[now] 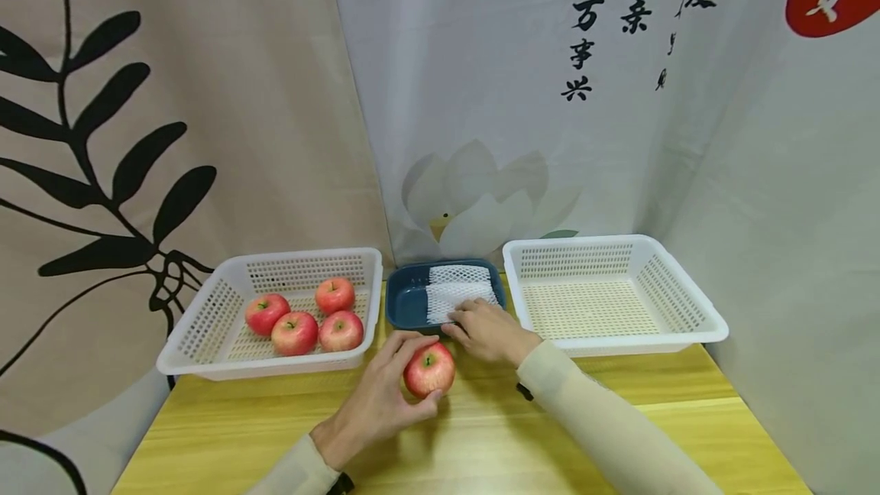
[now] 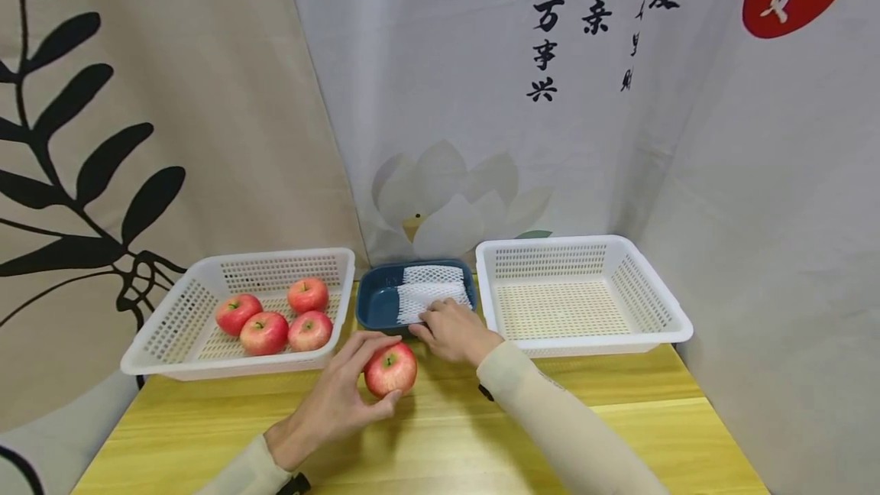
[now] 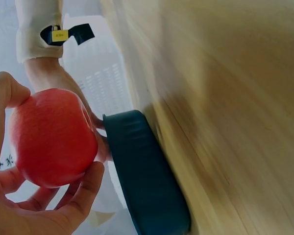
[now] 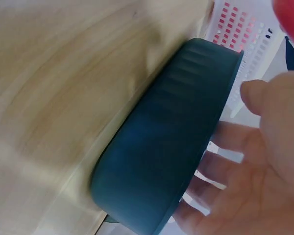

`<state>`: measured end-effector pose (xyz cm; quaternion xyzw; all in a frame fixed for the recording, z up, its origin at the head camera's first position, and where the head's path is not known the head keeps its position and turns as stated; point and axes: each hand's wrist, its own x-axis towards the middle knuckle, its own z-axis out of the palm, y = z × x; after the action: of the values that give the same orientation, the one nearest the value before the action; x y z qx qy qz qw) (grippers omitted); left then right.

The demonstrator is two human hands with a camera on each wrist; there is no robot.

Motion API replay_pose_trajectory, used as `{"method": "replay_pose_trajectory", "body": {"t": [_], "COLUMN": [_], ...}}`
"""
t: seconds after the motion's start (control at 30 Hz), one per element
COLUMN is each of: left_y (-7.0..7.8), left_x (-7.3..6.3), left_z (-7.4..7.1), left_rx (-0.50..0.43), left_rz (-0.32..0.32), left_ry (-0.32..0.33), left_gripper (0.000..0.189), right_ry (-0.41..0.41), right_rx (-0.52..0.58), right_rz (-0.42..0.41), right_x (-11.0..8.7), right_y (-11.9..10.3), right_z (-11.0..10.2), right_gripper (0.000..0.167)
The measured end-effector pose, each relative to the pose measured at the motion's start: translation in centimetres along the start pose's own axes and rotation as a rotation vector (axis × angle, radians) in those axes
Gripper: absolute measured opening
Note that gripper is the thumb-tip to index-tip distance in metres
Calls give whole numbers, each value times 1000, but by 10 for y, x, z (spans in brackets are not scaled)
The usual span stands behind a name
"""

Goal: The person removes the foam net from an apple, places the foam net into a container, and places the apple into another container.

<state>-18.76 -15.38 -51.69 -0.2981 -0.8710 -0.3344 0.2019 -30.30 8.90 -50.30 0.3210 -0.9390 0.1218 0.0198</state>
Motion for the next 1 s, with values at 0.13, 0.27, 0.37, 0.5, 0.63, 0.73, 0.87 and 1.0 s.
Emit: {"method": "replay_pose_trajectory", "body": {"t": [0.13, 0.27, 0.37, 0.5, 0.63, 0.73, 0.87, 1.0], "left_y": [0, -1, -1, -1, -2, -3, -5, -6], "left_x": [-1, -1, -1, 1, 2, 3, 4, 5], "left_z": [0, -1, -2, -4, -5, -6, -8, -11], "left_rx": [-13, -19, -10, 2, 8, 14, 21, 34], "left_rz": [-10, -18, -23, -28, -25, -21, -26, -38], "left_ry": [-2, 8, 10, 11, 25, 35, 41, 46], "left_gripper": [76, 77, 77, 77, 75, 75, 75, 75], "right_ry": [30, 71, 110, 171, 230, 277, 339, 389], "right_rx": [-10, -18, -29, -48, -66, -84, -100, -107], "right_rz": [14, 2, -13, -34, -66, -97, -131, -160], "right_x": [-3, -5, -6, -9, -15, -20, -28, -35], "right_y": [0, 1, 1, -2, -4, -4, -3, -3], "right_z": [-1, -2, -3, -7, -11, -13, -16, -20], "right_gripper": [49, 47, 46, 43, 40, 38, 35, 32]}}
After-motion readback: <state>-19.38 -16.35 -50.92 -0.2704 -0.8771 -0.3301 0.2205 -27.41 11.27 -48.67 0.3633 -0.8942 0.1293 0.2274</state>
